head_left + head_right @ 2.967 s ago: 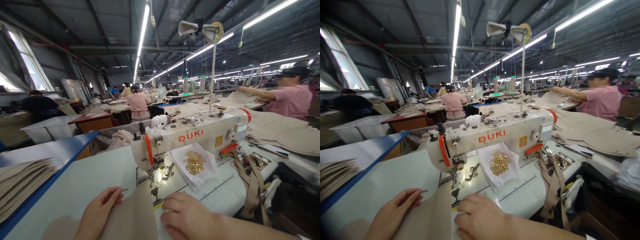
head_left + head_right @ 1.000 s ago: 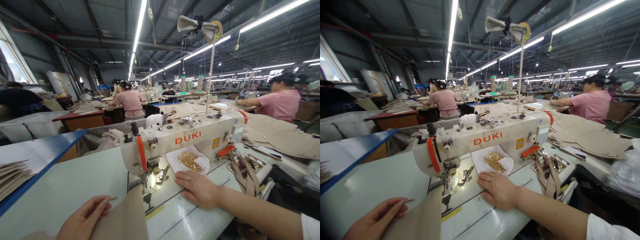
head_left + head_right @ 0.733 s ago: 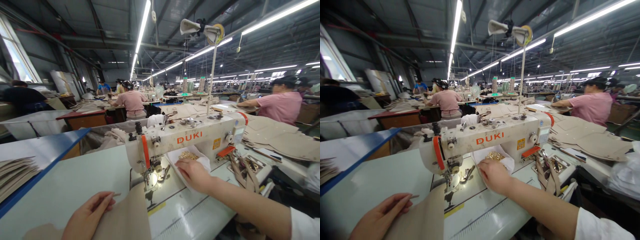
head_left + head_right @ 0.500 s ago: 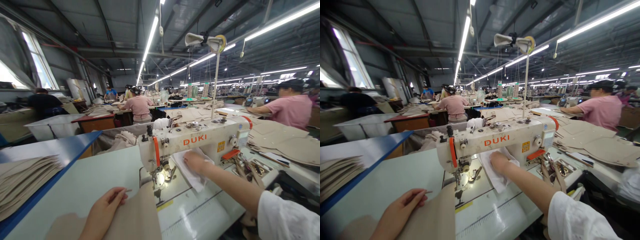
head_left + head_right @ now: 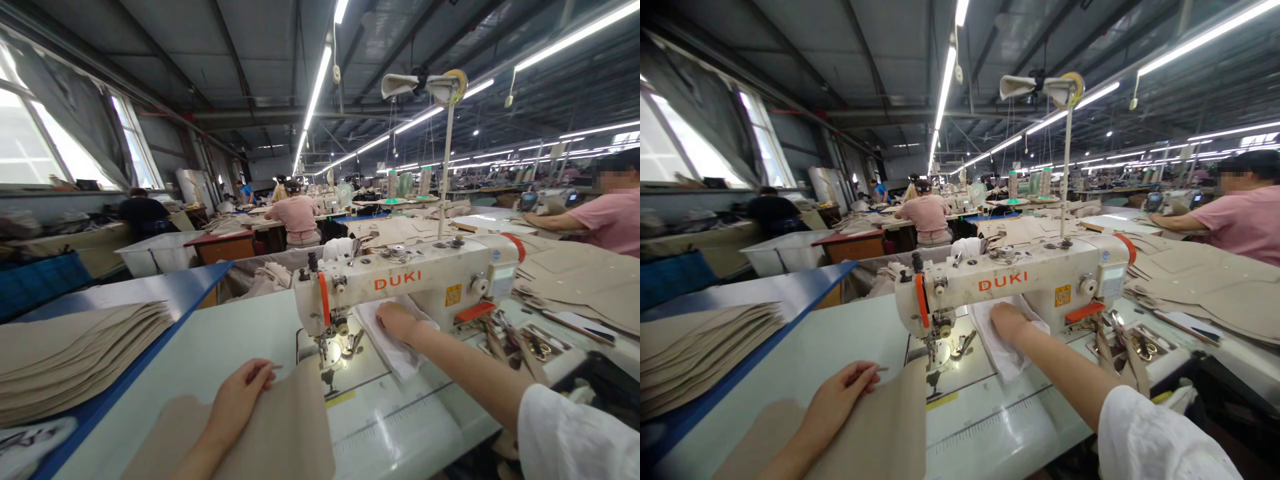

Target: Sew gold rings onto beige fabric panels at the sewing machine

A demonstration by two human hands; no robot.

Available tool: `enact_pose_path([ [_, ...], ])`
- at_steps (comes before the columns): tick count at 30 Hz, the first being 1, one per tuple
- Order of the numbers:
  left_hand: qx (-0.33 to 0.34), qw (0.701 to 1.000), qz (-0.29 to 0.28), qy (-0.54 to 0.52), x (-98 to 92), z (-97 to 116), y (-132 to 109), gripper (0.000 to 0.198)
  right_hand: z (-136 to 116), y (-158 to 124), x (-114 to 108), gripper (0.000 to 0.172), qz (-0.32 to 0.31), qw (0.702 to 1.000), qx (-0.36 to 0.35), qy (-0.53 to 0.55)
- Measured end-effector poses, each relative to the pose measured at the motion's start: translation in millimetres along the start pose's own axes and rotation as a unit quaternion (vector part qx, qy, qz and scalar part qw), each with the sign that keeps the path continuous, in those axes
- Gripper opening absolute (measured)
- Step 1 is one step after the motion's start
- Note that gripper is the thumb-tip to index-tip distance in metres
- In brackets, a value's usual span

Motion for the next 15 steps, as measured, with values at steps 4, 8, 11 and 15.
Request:
enact_pose_path([
  [4, 0.0, 1.0, 0.004, 0.008, -0.2, -3, 1, 0.04, 6, -11, 2, 0.011, 0.057, 0.998, -0.027, 0.024],
  [8, 0.003, 1.0, 0.006, 0.02, 0.9, -1, 1, 0.039, 2, -30, -1, 0.022, 0.128, 0.986, -0.075, 0.076],
  [11, -0.005, 1.0, 0.004, 0.022, 1.4, 3, 1, 0.041, -16, -50, 4, 0.031, 0.17, 0.969, -0.129, 0.123],
  [15, -0.024, 0.999, -0.011, 0.039, 3.1, 1, 0, 0.042, -44, -82, 16, 0.027, 0.265, 0.904, -0.269, 0.201],
])
Point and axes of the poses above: each hand's wrist, its own y-axis towards the middle knuckle, its own x-axis out of the palm, z = x × y, the point moved 4 cm from there along y, towards the middle knuckle, and after that the axes turned 1 degree about -z, right-handed, at the moved point
